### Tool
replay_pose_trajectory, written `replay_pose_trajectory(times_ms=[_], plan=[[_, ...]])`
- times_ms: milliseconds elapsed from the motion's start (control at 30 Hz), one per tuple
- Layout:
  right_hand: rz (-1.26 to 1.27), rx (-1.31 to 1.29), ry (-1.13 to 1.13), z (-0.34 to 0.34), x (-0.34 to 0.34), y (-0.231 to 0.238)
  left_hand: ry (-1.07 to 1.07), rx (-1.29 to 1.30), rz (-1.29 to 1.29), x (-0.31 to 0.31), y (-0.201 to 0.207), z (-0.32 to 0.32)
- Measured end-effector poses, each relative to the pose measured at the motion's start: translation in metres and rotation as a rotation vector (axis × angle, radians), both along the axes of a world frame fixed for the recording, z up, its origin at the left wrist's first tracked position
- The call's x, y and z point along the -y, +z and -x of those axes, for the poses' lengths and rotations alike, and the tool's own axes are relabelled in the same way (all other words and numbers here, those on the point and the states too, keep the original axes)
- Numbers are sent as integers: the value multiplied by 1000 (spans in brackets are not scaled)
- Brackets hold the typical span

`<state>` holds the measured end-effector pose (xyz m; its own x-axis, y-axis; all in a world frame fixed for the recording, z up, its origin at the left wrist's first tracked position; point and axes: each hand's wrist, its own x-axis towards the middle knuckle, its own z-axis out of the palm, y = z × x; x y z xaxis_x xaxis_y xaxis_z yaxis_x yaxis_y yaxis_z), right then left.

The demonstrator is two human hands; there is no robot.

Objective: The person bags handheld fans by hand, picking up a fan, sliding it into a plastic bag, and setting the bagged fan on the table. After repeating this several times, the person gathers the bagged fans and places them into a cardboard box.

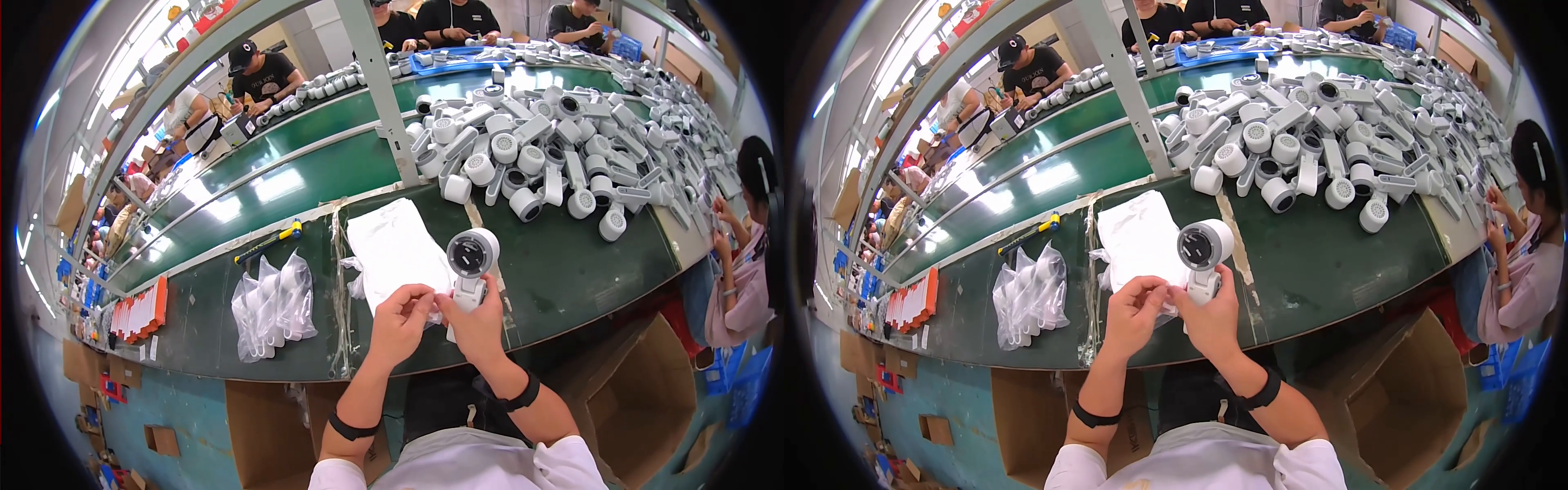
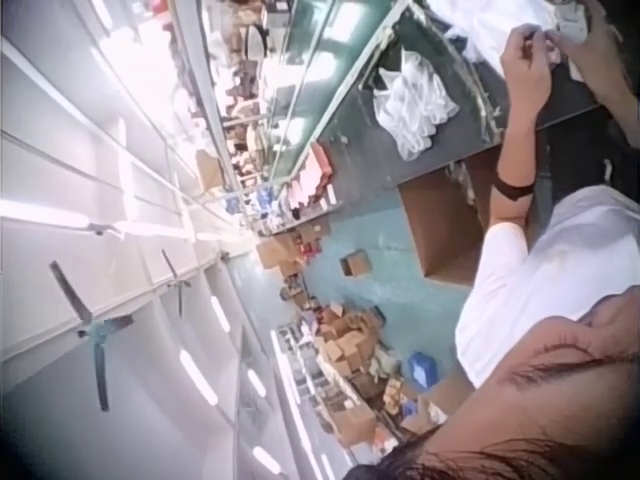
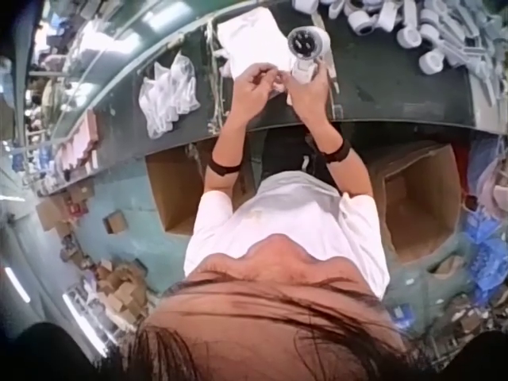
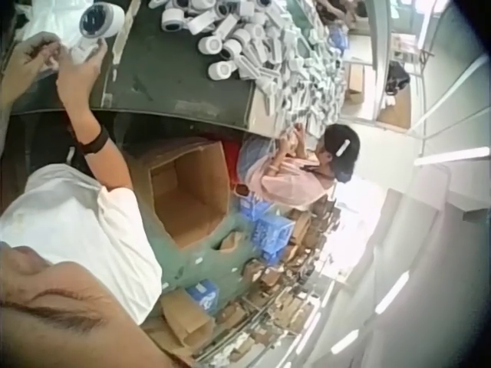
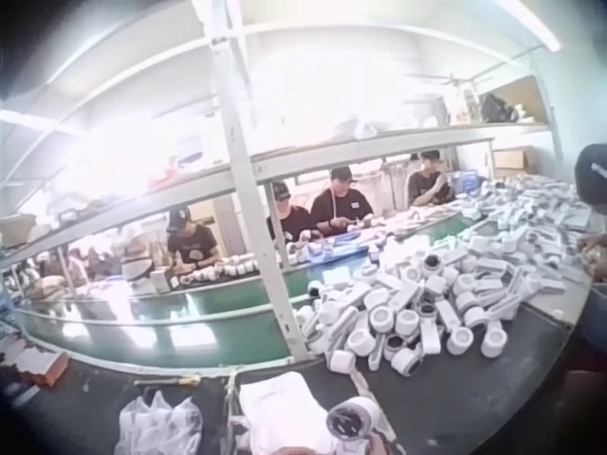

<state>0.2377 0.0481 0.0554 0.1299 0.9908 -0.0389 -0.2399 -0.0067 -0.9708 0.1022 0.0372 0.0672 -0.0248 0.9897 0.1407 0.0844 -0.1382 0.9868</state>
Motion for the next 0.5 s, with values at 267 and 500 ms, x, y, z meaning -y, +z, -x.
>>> replay_pose_trajectory(times_ms=[267,500], plan=[[-34,51,-72,-6,7,-2,111,370,101,-1,-3,8],[-191,200,-229,-19,2,12,27,-132,9,2,3,2]])
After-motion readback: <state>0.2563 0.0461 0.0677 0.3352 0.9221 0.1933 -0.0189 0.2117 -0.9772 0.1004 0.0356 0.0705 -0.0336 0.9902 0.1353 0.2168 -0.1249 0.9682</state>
